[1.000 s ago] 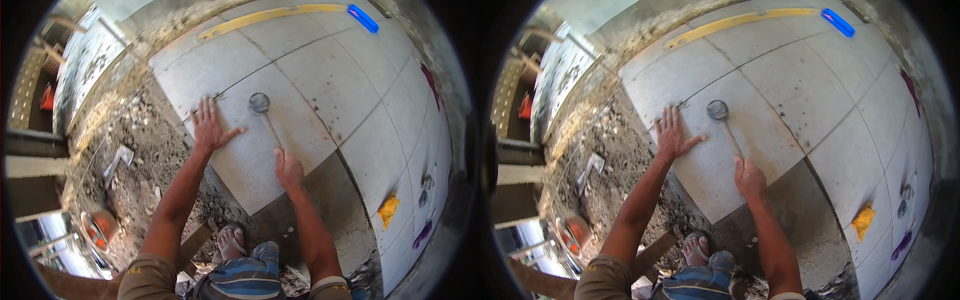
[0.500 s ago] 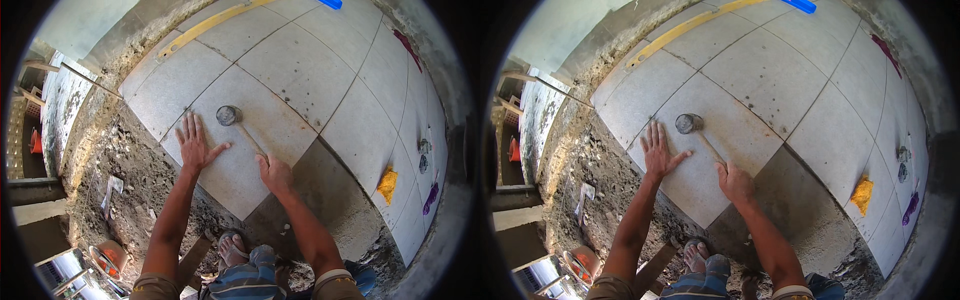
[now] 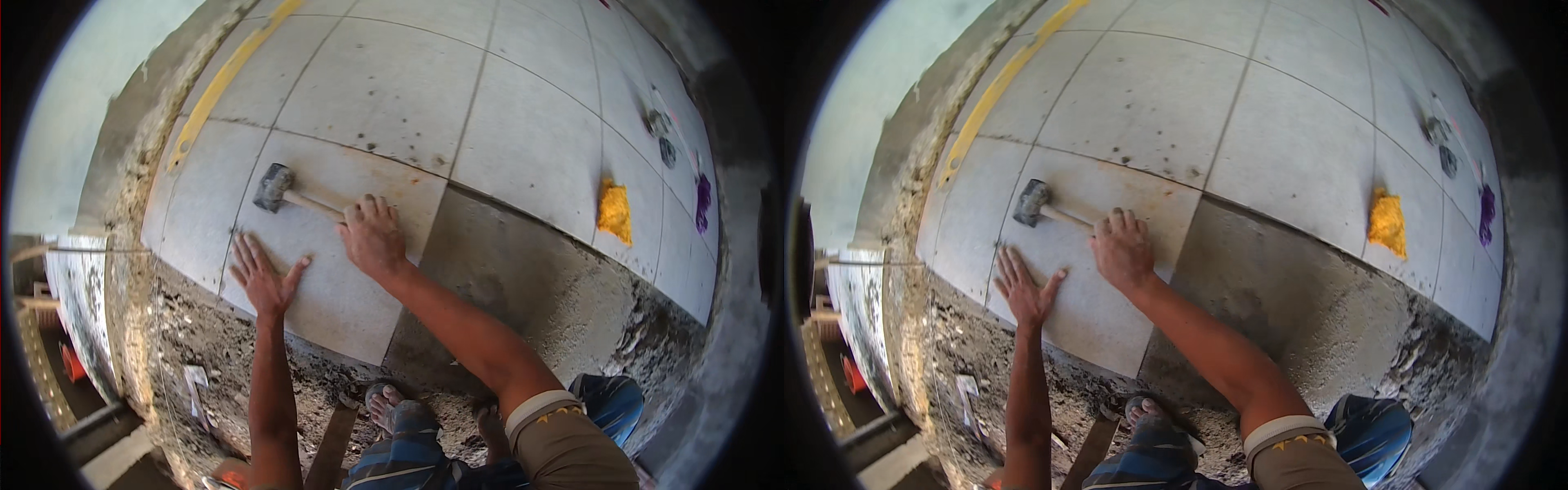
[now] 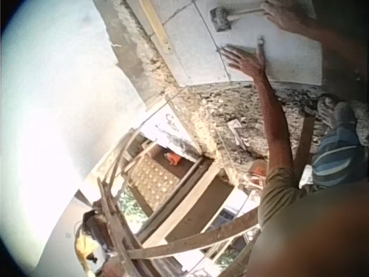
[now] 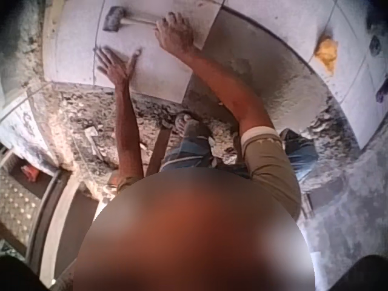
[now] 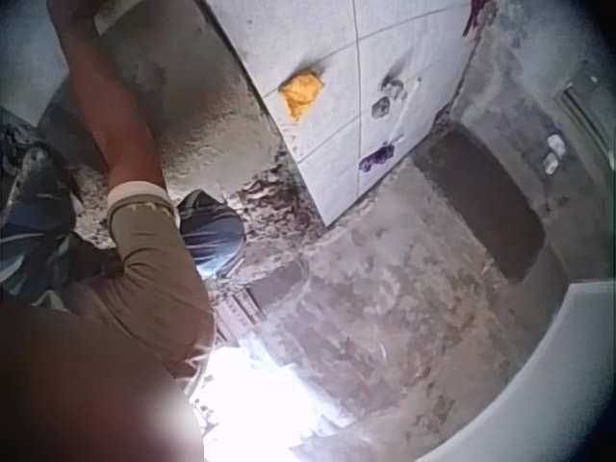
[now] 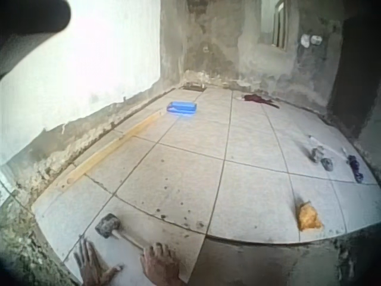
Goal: Applying mortar and laying floor tiles to extend a tiled surface, using a rubber mallet for leveling.
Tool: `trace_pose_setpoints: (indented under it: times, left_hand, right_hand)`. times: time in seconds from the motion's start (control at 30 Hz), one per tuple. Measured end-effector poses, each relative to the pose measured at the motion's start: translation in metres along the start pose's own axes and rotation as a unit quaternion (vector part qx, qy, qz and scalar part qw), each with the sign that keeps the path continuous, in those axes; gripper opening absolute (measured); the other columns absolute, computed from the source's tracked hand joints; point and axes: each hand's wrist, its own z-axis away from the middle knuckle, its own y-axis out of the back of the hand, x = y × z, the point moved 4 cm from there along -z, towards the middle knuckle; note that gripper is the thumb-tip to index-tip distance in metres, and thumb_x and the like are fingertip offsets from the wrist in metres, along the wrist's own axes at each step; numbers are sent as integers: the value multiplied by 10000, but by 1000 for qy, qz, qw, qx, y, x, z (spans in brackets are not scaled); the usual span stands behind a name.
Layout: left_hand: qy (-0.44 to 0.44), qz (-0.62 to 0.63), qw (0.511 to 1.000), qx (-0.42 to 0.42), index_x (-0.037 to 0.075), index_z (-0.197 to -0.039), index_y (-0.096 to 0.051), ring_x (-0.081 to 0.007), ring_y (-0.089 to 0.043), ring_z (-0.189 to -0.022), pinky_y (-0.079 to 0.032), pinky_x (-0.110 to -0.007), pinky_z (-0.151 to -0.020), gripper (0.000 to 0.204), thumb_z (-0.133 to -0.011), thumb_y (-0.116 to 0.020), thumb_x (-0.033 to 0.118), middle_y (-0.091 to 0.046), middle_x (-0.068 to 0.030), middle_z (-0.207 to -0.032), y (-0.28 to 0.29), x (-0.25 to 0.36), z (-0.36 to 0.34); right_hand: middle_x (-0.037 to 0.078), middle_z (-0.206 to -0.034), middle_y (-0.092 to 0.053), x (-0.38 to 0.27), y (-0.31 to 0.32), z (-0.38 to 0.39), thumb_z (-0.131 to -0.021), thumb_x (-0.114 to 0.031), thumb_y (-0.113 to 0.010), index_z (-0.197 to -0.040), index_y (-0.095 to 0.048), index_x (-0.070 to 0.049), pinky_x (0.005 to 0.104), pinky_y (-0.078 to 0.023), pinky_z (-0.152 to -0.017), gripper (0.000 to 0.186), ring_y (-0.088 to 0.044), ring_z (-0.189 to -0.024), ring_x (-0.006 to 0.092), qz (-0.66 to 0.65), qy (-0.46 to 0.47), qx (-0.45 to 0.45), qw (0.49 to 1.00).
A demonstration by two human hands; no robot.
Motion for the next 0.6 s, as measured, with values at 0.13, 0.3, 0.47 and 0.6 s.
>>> trace_pose_setpoints:
  times: [0.13,0.3,0.47,0.6]
  left_hand:
    - [8,17,1000,-9,-16,-1592,-150,-390,-95,-1551,-84,-648,-1200,1283,-745,-604,835,-139,-238,-1663,5,-2,6]
    - [75,54,995,-40,10,-1599,-152,-406,-122,-1542,-112,-635,-1206,1168,-828,-577,778,-131,-235,-1664,32,3,73]
    - [154,167,955,-190,10,-1600,-129,-424,-133,-1535,-151,-552,-1228,1005,-948,-501,678,-125,-263,-1655,70,57,235]
    - [214,309,853,-361,-130,-1535,-185,-399,-257,-1499,-235,-416,-1215,964,-984,-532,581,-266,-339,-1581,116,95,401]
  right_hand:
    - [129,-1205,-562,25,54,33,-888,-305,-690,-1130,-617,-66,466,-466,-923,348,-529,-1155,321,-50,39,-26,998]
    - [140,-1151,-617,98,147,174,-893,-319,-692,-1124,-636,-78,453,-504,-884,339,-625,-1049,334,-45,100,-198,974]
    - [234,-1026,-675,163,296,479,-940,-274,-617,-1062,-668,-39,496,-533,-810,270,-651,-966,442,-51,-332,-163,928]
    - [224,-1098,-664,89,467,767,-951,-427,-579,-1046,-647,-58,498,-522,-825,387,-659,-1018,368,22,-476,-669,571]
